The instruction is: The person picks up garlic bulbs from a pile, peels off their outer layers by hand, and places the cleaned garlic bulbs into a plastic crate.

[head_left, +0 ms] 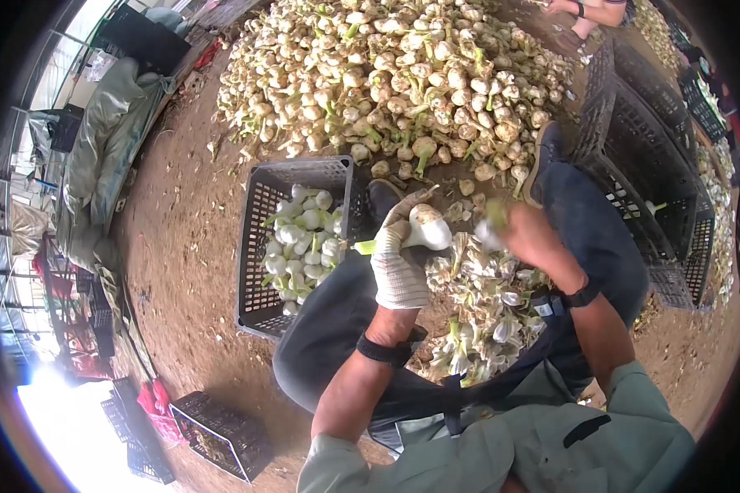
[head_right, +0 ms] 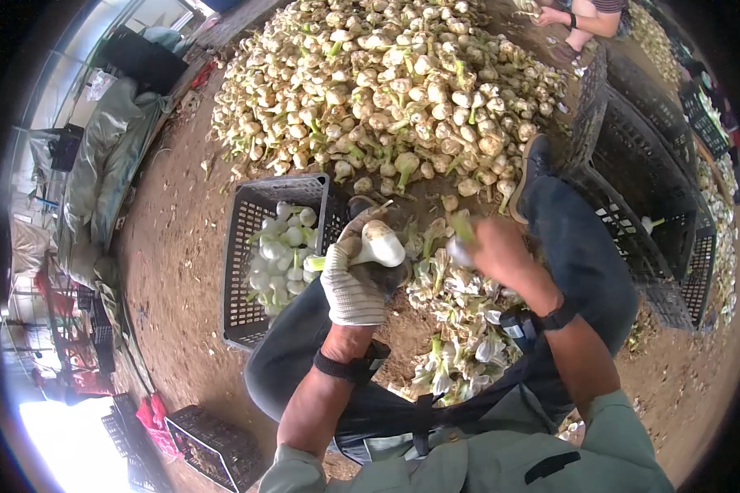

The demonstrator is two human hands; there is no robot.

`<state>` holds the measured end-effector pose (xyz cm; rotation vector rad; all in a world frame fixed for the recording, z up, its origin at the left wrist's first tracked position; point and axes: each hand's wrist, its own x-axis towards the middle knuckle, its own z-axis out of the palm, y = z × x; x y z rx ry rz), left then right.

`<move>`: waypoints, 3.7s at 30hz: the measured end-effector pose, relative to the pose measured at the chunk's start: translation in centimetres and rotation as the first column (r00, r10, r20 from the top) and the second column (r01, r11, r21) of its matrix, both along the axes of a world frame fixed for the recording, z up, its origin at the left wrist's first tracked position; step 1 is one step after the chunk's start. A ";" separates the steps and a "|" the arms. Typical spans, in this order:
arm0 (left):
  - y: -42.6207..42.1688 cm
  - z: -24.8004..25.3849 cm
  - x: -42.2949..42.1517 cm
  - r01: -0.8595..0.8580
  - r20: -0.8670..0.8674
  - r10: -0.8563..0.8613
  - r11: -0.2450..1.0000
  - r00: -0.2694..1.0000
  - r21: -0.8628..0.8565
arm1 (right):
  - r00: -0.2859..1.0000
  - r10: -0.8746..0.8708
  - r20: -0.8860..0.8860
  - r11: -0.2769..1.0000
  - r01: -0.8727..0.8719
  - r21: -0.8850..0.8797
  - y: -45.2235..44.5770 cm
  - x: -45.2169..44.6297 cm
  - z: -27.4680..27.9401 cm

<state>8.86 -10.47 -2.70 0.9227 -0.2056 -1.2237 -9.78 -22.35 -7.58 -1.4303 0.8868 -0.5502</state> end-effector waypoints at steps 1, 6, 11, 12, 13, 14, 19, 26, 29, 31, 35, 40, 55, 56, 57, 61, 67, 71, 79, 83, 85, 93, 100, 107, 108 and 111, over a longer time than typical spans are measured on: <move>-0.1 0.0 0.1 -0.006 -0.001 0.006 1.000 1.000 -0.002 | 0.912 0.175 -0.371 0.926 -0.280 -0.252 0.9 -0.4 0.5; -0.4 -1.5 -0.9 0.087 0.273 -0.070 0.995 0.959 -0.052 | 0.825 0.316 -0.468 0.802 -0.496 -0.332 2.8 0.1 4.0; -0.6 -2.6 -2.6 0.187 0.504 -0.168 0.982 0.847 0.012 | 0.953 0.158 -0.259 0.836 -0.269 -0.479 2.9 0.8 4.7; -0.7 -2.9 -3.0 0.205 0.500 -0.187 0.979 0.846 0.019 | 0.955 0.143 -0.261 0.844 -0.256 -0.471 3.0 0.4 3.9; -0.8 -3.2 -3.2 0.218 0.503 -0.192 0.976 0.842 0.008 | 0.975 0.119 -0.190 0.799 -0.207 -0.564 3.2 0.1 3.2; -0.8 -3.3 -3.5 0.224 0.509 -0.190 0.975 0.840 -0.005 | 0.988 0.106 -0.116 0.742 -0.156 -0.652 3.3 0.0 3.0; -0.7 -3.0 -3.0 0.257 0.264 -0.256 0.966 0.930 0.032 | 0.967 0.201 -0.155 0.938 -0.236 -0.255 2.1 -0.7 2.8; -0.3 -3.3 -2.5 0.147 0.460 -0.156 0.988 0.874 0.056 | 0.997 0.043 -0.069 0.849 -0.072 -0.523 3.3 0.2 4.1; -0.1 -4.3 -2.9 0.144 0.565 -0.144 0.989 0.813 0.044 | 0.991 0.040 -0.128 0.758 -0.114 -0.642 3.6 0.3 2.5; -0.2 -4.2 -2.9 0.130 0.564 -0.119 0.991 0.817 0.020 | 0.997 0.030 -0.065 0.799 -0.063 -0.599 2.9 0.2 1.8; -0.4 -2.6 -2.4 0.123 0.292 -0.098 0.990 0.951 -0.069 | 0.973 -0.151 -0.176 0.809 0.019 -0.587 1.0 -0.1 -0.9; -0.4 -1.6 -0.9 0.052 -0.084 -0.063 0.991 0.994 -0.121 | 0.981 -0.085 -0.175 0.873 -0.012 -0.488 2.1 0.3 -0.4; 1.5 1.9 3.9 -0.516 -0.347 0.514 0.851 0.785 0.094 | 0.493 0.219 -0.842 0.696 -0.684 -0.219 -1.8 3.9 -14.1; 1.0 1.6 3.4 -0.515 -0.358 0.516 0.850 0.778 0.105 | 0.597 0.119 -0.793 0.707 -0.612 -0.354 -3.3 4.5 -16.1; 0.5 1.2 3.1 -0.452 -0.379 0.435 0.891 0.817 0.048 | 0.622 0.010 -0.783 0.746 -0.526 -0.409 -4.4 5.3 -16.3; 0.3 -0.6 3.4 -0.370 -0.395 0.346 0.929 0.851 0.016 | 0.640 -0.199 -0.742 0.830 -0.292 -0.474 -7.7 7.9 -17.8; 0.1 -2.2 2.7 -0.308 -0.257 0.309 0.950 0.916 0.042 | 0.792 -0.058 -0.607 0.818 -0.312 -0.484 -8.7 4.9 -23.9; -0.4 -3.7 0.8 -0.246 0.034 0.244 0.957 0.969 0.153 | 0.852 0.186 -0.489 0.941 -0.297 -0.160 -6.0 3.4 -11.3; -1.3 -2.0 -2.3 0.390 0.063 -0.394 0.918 0.917 0.064 | 0.952 0.299 0.059 0.954 -0.299 -0.018 -1.5 0.0 6.9; -1.9 1.3 -3.0 0.307 0.268 -0.305 0.951 0.914 0.038 | 0.990 0.096 0.098 0.995 -0.094 -0.027 0.3 -0.5 9.2; -2.1 1.7 -3.5 0.255 0.428 -0.238 0.967 0.872 0.019 | 0.996 0.027 0.085 0.991 -0.016 -0.129 0.5 -0.6 8.2; -2.4 -0.4 -5.1 0.075 0.759 -0.180 0.982 0.625 0.171 | 0.978 -0.168 0.122 0.953 0.193 -0.235 0.3 1.5 3.5; -1.9 -1.4 -5.1 0.022 0.779 -0.169 0.980 0.604 0.196 | 0.973 -0.137 0.184 0.984 0.155 -0.088 1.0 1.8 3.7; -1.1 -0.4 -3.3 0.158 0.382 -0.155 0.987 0.911 0.022 | 0.954 -0.096 0.286 0.994 0.080 0.068 1.8 2.1 4.9; -0.9 -0.2 -2.8 0.252 0.258 -0.253 0.967 0.933 0.037 | 0.954 -0.091 0.285 0.995 0.075 0.068 1.7 2.0 4.8; -1.1 -0.7 -2.4 0.317 0.103 -0.313 0.948 0.944 -0.028 | 0.969 -0.055 0.240 0.989 0.021 0.144 1.6 1.9 5.1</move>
